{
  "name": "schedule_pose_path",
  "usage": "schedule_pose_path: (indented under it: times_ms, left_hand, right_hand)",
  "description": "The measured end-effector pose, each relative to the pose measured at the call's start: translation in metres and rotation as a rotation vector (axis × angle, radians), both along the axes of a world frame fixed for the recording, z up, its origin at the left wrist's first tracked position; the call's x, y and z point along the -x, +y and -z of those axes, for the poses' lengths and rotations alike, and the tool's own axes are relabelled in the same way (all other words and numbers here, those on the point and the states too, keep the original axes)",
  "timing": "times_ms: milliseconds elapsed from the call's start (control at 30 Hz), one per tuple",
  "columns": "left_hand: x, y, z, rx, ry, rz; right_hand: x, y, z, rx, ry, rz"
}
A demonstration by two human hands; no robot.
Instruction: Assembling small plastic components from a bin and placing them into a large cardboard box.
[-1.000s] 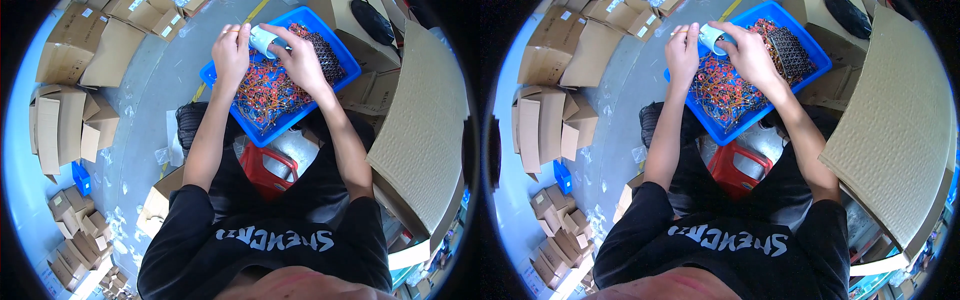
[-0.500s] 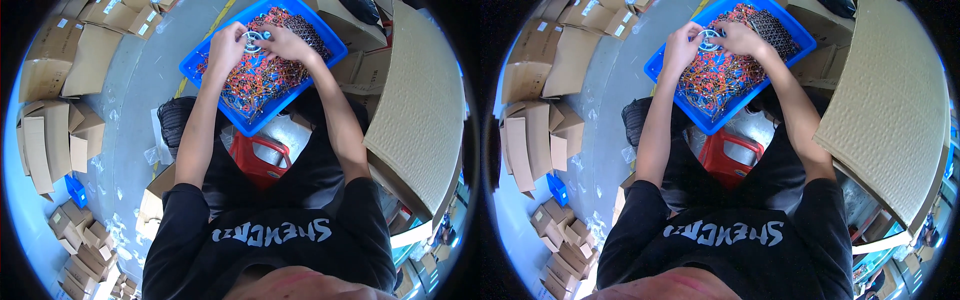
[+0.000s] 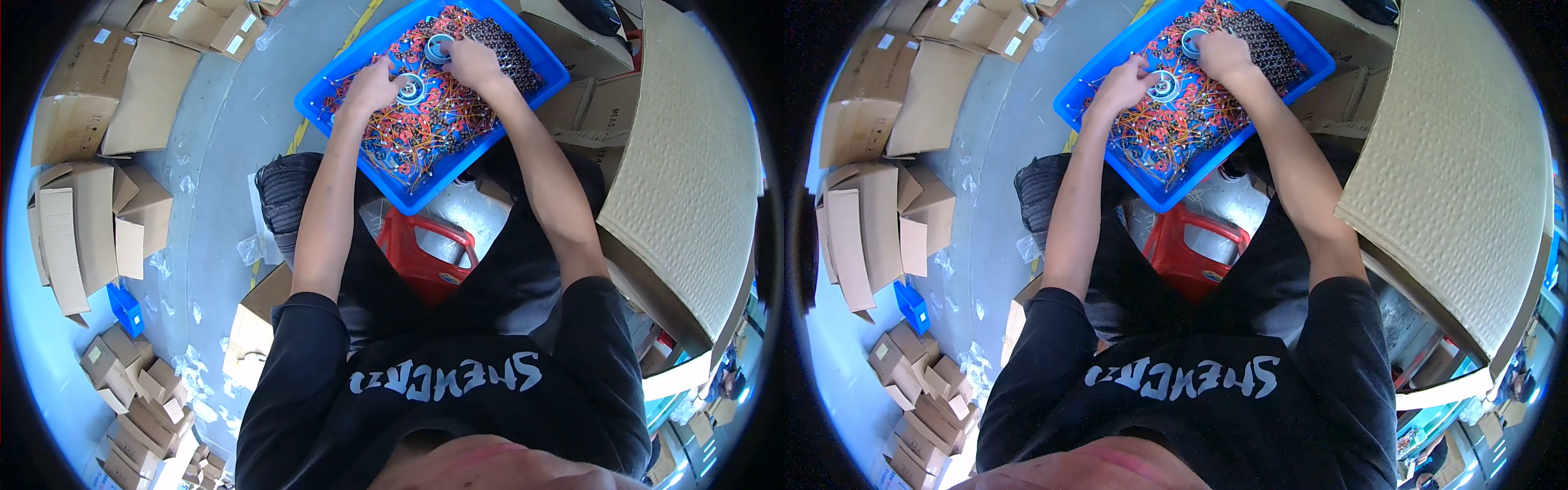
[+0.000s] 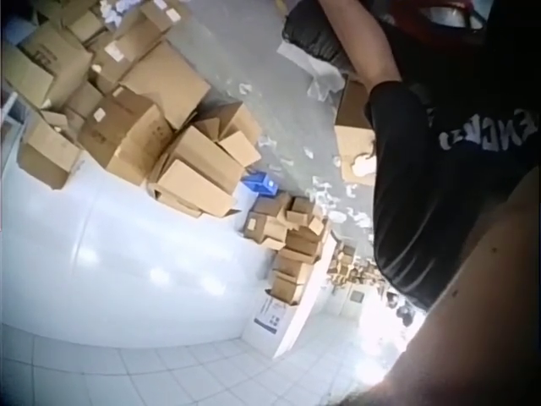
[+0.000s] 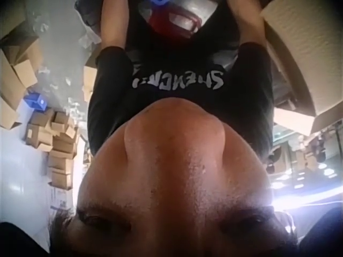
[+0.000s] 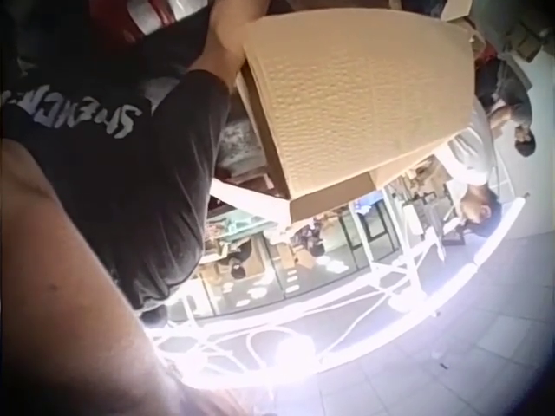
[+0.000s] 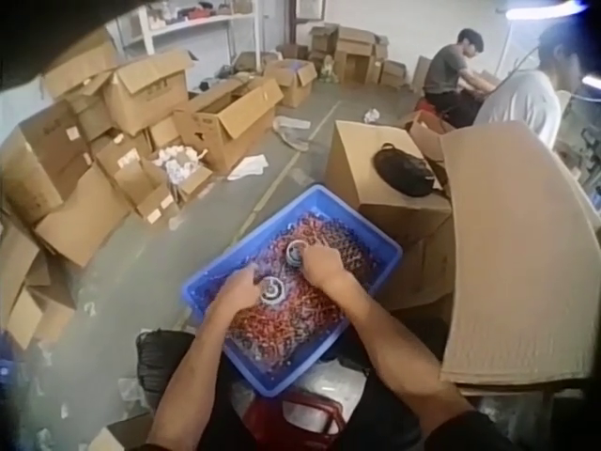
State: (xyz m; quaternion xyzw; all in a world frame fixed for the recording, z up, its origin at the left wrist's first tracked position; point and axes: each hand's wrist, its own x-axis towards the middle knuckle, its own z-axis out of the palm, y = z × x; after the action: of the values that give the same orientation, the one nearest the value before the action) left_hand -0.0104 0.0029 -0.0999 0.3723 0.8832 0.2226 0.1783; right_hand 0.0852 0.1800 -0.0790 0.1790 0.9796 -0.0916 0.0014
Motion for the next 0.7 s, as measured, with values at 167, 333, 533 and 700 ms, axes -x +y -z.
schedule_pose_path:
  times_ms: [167,333,533,700]
  left_hand:
    - [0.012,0.003,-0.031,-0.256,-0.143,-0.019]
    - [0.000,-0.008,-0.083,-0.605,-0.431,-0.167]
    - [-0.008,0.002,-0.089,-1.068,-1.097,-0.243]
    - [0.008,-0.012,-0.088,-1.219,-0.595,-0.355]
  right_hand:
    - [0.000,0.018,0.001,-0.121,0.011,-0.013]
    - [-0.002,-0.009,-0.086,0.201,0.337,-0.118]
    - [-0.025,-0.040,-0.119,1.384,0.472,-0.090]
    - [-0.012,-0.002,-0.012,0.053,0.011,-0.209]
